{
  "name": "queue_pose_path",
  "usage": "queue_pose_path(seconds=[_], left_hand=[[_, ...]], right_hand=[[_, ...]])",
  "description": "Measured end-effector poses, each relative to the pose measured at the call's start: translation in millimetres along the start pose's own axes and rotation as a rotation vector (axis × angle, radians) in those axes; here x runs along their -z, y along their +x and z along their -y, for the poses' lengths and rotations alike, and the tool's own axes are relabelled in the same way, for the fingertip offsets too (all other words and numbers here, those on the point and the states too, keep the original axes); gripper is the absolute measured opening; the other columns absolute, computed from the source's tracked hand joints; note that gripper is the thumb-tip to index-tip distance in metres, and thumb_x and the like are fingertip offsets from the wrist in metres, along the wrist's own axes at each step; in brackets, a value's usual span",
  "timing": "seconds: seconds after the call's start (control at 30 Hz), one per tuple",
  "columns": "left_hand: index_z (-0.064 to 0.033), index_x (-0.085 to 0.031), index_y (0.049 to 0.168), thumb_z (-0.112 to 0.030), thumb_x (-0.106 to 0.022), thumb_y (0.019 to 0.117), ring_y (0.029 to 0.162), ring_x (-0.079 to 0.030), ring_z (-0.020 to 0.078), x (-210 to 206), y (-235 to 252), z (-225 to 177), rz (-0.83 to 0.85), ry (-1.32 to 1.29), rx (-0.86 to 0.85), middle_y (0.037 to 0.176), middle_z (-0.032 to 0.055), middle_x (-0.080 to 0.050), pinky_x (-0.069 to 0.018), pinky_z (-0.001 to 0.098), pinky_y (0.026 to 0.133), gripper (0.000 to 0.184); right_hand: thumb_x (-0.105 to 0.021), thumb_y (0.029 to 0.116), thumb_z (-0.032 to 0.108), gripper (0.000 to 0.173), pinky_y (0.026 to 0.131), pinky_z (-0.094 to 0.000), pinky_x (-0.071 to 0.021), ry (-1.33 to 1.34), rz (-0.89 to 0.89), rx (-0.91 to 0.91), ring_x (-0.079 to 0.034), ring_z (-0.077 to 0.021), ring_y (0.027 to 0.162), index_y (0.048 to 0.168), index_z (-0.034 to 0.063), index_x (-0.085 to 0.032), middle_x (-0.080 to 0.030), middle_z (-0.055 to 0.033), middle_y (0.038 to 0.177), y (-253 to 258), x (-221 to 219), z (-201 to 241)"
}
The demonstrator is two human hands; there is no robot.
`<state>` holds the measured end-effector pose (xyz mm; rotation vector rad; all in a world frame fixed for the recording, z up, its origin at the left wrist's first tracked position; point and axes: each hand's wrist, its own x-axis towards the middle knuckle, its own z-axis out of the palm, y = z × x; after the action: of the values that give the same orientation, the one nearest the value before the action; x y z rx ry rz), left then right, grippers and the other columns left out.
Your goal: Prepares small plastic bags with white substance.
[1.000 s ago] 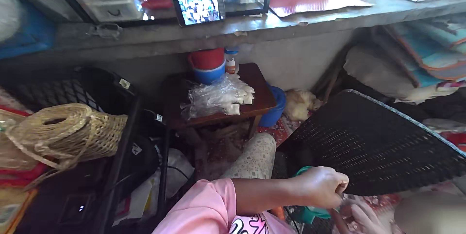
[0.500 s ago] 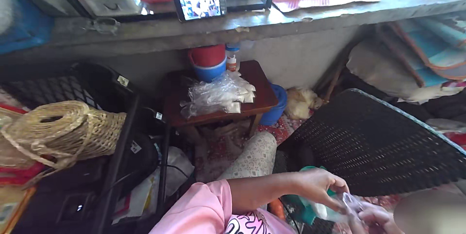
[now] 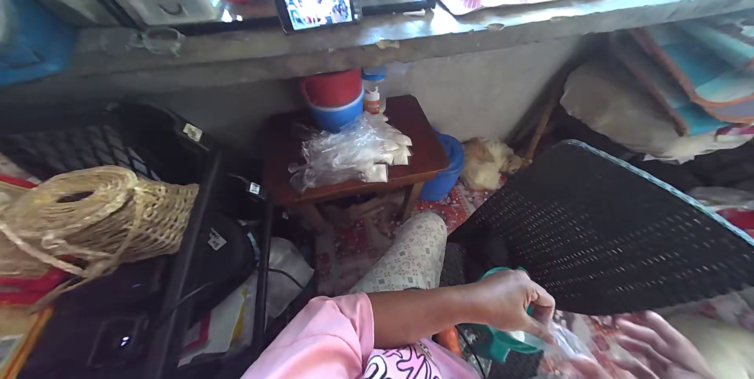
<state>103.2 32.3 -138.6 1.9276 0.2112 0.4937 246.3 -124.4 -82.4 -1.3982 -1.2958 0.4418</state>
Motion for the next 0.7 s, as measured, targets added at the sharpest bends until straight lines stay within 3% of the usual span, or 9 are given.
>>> queue_pose_path(seconds=[0.03, 0.1, 0.2, 0.3, 0.33, 0.4, 0.47, 0.53, 0.7], left_hand=[[0.003, -0.069, 0.083, -0.008, -0.08, 0.0852, 0.086, -0.062, 0.0243, -1.1, -0.4, -2.4, 0.012, 0.015, 0.005, 0.079, 0.0119, -0.066, -0.0474, 0.0424, 0.085, 0.015], [0.0041, -0.072, 0.088, -0.002, -0.076, 0.0839, 0.091, -0.065, 0.0279, -2.5, -0.6, -8.4, 0.025, 0.052, 0.029, 0.084, 0.0149, -0.069, -0.0512, 0.0465, 0.086, 0.009], [0.0045, -0.073, 0.088, -0.005, -0.077, 0.0847, 0.09, -0.065, 0.0276, -0.7, -2.2, -10.5, 0.021, 0.009, 0.068, 0.085, 0.0151, -0.07, -0.0504, 0.0469, 0.085, 0.011], [0.0043, -0.071, 0.083, -0.012, -0.082, 0.0835, 0.086, -0.064, 0.0256, 1.8, -4.0, -8.5, 0.028, -0.001, 0.08, 0.081, 0.014, -0.068, -0.0501, 0.0442, 0.082, 0.02], [0.0046, -0.072, 0.085, -0.012, -0.083, 0.0837, 0.087, -0.064, 0.026, 3.3, -4.2, -9.2, 0.042, 0.013, 0.088, 0.083, 0.0144, -0.068, -0.0508, 0.0444, 0.083, 0.02], [0.0044, -0.07, 0.083, -0.009, -0.08, 0.0845, 0.084, -0.063, 0.0271, 3.1, -5.1, -7.9, 0.059, 0.035, 0.067, 0.079, 0.0147, -0.065, -0.0493, 0.0452, 0.079, 0.017], [0.0039, -0.07, 0.083, -0.011, -0.08, 0.0863, 0.08, -0.062, 0.0254, 1.2, -6.5, -8.5, 0.067, 0.023, 0.058, 0.076, 0.0133, -0.064, -0.0489, 0.0438, 0.076, 0.019], [0.0032, -0.069, 0.082, -0.015, -0.081, 0.0872, 0.076, -0.061, 0.0235, -0.4, -6.9, -10.1, 0.082, 0.03, 0.056, 0.074, 0.0119, -0.063, -0.049, 0.0429, 0.073, 0.022], [0.0008, -0.07, 0.084, -0.015, -0.08, 0.088, 0.082, -0.062, 0.0247, 2.3, -3.6, -13.8, 0.11, 0.121, 0.029, 0.076, 0.0107, -0.065, -0.0487, 0.0452, 0.081, 0.019]], right_hand=[[-0.085, 0.0821, 0.038, 0.094, 0.09, -0.0305, -0.0536, -0.113, 0.091, -0.052, -0.059, -0.0155, 0.115, 0.15, -0.0062, -0.038, -0.057, -0.0165, 0.136, -0.5, 0.6, -2.6], [-0.087, 0.0804, 0.035, 0.086, 0.085, -0.0336, -0.056, -0.187, 0.218, -0.137, -0.063, -0.0188, 0.111, 0.143, -0.008, -0.048, -0.062, -0.0212, 0.129, -2.8, -5.1, -10.8], [-0.09, 0.076, 0.031, 0.08, 0.086, -0.0296, -0.0573, -0.119, 0.273, -0.16, -0.065, -0.0131, 0.1, 0.136, -0.0077, -0.054, -0.066, -0.015, 0.114, -4.2, -15.0, -10.4], [-0.091, 0.0758, 0.031, 0.082, 0.092, -0.0311, -0.055, -0.128, 0.314, -0.099, -0.062, -0.0166, 0.107, 0.137, -0.0073, -0.053, -0.062, -0.018, 0.12, -6.0, -15.9, -7.9], [-0.089, 0.0792, 0.025, 0.068, 0.096, -0.0318, -0.0547, -0.127, 0.303, -0.062, -0.062, -0.0182, 0.11, 0.131, -0.0072, -0.059, -0.063, -0.0193, 0.12, -7.3, -17.0, -9.8], [-0.08, 0.0861, 0.01, 0.028, 0.091, -0.0263, -0.0575, -0.115, 0.229, -0.009, -0.065, -0.0132, 0.103, 0.109, -0.0038, -0.072, -0.067, -0.0126, 0.107, -10.0, -21.6, -14.6], [-0.074, 0.0903, 0.004, 0.009, 0.085, -0.0224, -0.0588, -0.091, 0.154, 0.029, -0.067, -0.0072, 0.095, 0.097, -0.0017, -0.074, -0.07, -0.0063, 0.098, -11.6, -23.6, -18.1], [-0.072, 0.0913, 0.002, 0.007, 0.082, -0.0218, -0.0598, -0.066, 0.094, 0.052, -0.068, -0.0052, 0.091, 0.097, -0.002, -0.073, -0.07, -0.0044, 0.097, -11.0, -22.4, -15.6], [-0.075, 0.0879, -0.002, 0.009, 0.08, -0.0235, -0.061, -0.016, 0.027, 0.069, -0.068, -0.0057, 0.089, 0.097, 0.0005, -0.073, -0.07, -0.0018, 0.099, -5.8, -10.9, -1.5]])
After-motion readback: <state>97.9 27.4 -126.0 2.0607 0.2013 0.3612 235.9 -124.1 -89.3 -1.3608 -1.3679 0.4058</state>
